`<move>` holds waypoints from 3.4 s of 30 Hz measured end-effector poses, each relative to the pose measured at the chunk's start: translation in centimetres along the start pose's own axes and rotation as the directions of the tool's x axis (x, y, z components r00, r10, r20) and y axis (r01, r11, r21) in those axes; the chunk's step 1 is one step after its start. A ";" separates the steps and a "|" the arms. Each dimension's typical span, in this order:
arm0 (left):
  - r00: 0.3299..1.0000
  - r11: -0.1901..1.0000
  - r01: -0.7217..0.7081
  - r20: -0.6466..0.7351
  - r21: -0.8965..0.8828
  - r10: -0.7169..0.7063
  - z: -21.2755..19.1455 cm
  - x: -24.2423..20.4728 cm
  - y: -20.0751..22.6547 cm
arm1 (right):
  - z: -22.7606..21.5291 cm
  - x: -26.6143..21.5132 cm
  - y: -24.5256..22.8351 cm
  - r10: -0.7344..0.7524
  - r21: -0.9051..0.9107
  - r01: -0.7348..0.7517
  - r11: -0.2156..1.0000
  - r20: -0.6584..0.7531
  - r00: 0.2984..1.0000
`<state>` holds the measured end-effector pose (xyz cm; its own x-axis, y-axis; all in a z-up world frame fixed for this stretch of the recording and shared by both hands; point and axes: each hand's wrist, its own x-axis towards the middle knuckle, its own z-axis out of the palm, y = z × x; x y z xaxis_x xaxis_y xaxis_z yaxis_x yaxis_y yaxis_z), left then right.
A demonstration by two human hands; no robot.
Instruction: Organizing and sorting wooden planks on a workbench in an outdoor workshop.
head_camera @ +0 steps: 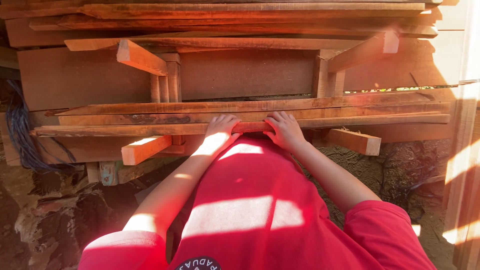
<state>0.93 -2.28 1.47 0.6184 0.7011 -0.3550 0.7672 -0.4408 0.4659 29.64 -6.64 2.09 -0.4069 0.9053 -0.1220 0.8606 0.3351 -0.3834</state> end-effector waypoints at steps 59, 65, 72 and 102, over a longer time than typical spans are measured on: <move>0.877 0.860 0.411 -0.387 0.303 -0.283 -18.5 20.4 -18.5 | -7.8 26.8 13.2 0.227 -0.272 -0.293 0.917 -0.251 0.941; 0.930 0.902 0.368 -0.111 0.228 -0.351 -22.6 17.8 -16.8 | -10.9 24.7 12.5 0.118 -0.276 -0.156 0.948 -0.149 0.982; 0.984 0.954 0.154 -0.126 0.259 -0.125 -29.7 12.9 -10.6 | -18.9 19.5 8.2 -0.125 -0.055 0.113 0.992 -0.416 0.901; 0.903 0.884 0.423 -0.168 0.197 -0.395 -20.0 23.1 -17.1 | -9.5 26.9 14.6 0.187 -0.107 -0.232 0.967 -0.326 0.927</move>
<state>-1.33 32.69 1.54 0.2268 0.9015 -0.3685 0.9738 -0.2032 0.1022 34.21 25.08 1.90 -0.1164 0.9867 0.1136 0.9592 0.1413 -0.2447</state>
